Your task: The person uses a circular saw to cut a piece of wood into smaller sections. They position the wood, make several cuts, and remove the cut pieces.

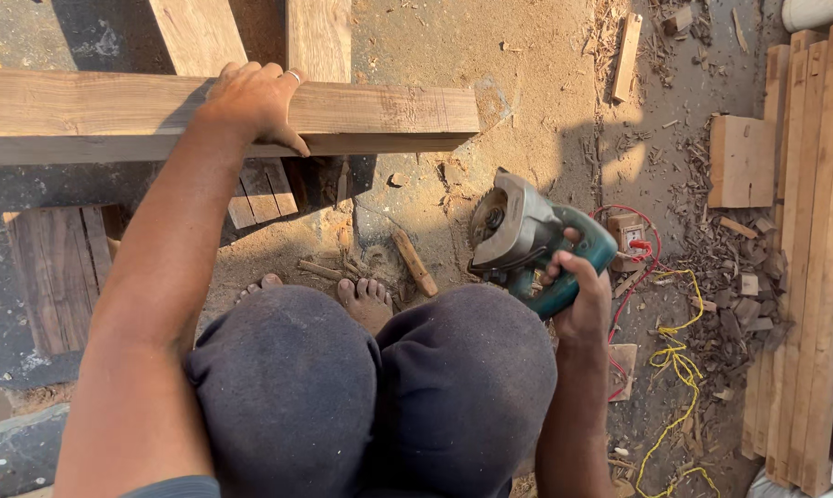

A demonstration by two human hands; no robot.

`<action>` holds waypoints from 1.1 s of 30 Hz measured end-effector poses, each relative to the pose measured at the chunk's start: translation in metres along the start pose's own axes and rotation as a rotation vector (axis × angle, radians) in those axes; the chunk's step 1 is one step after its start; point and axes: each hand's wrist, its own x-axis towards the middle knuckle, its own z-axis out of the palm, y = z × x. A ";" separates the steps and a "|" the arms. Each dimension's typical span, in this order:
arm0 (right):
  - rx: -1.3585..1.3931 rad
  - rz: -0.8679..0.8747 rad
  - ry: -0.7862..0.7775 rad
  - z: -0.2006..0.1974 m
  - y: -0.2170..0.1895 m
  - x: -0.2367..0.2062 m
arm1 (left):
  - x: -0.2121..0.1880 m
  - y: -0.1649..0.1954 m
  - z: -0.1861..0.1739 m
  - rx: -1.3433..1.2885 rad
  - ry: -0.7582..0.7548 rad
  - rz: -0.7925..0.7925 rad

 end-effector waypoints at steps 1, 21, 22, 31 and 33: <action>-0.049 -0.008 -0.023 0.010 -0.015 0.010 | 0.002 0.002 -0.003 -0.043 -0.022 -0.036; -0.408 -0.021 -0.079 0.098 -0.078 0.094 | 0.025 -0.004 -0.017 -0.121 -0.085 0.001; -0.399 -0.011 -0.069 0.098 -0.079 0.094 | 0.026 -0.003 -0.015 -0.102 -0.117 -0.009; -0.442 0.040 -0.093 0.102 -0.077 0.101 | 0.000 0.000 0.006 -0.061 0.186 0.089; -0.457 0.028 -0.073 0.105 -0.078 0.097 | 0.000 -0.001 0.004 -0.056 0.161 0.094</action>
